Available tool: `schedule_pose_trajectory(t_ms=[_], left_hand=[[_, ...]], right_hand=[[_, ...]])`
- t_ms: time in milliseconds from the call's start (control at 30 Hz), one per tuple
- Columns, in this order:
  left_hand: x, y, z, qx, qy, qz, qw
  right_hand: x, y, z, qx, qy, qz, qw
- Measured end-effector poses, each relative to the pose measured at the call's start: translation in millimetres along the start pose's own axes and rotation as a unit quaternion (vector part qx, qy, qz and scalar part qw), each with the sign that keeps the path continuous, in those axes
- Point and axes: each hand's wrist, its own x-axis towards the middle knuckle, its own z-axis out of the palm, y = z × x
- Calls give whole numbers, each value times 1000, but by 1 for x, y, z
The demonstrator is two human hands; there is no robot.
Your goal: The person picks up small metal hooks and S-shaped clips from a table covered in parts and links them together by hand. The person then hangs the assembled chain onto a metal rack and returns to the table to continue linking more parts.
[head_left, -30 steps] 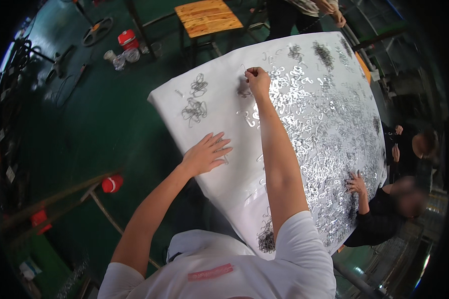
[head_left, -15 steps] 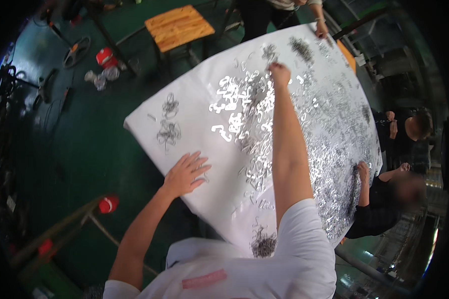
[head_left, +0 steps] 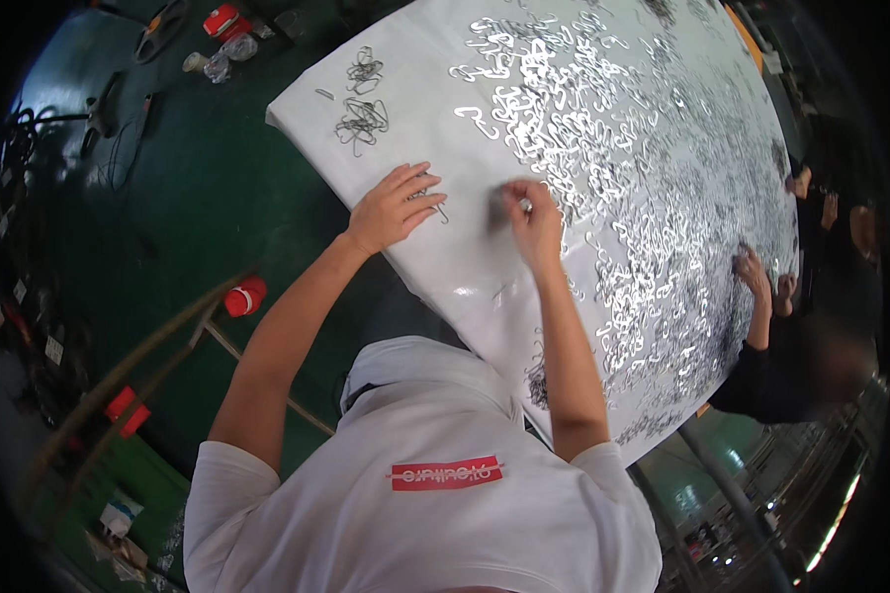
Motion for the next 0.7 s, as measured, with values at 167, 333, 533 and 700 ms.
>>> schedule_pose_trajectory(t_ms=[167,333,533,700], left_hand=[[-1,0,1,-56,49,1,997],[4,5,-1,-44,13,-20,999],[19,5,4,51,-48,71,995],[26,43,22,53,-84,134,986]], right_hand=[[-113,13,-12,35,71,66,995],[-168,20,-36,31,102,131,986],[-213,30,-63,11,199,152,968],[-251,66,-88,-45,298,194,934]])
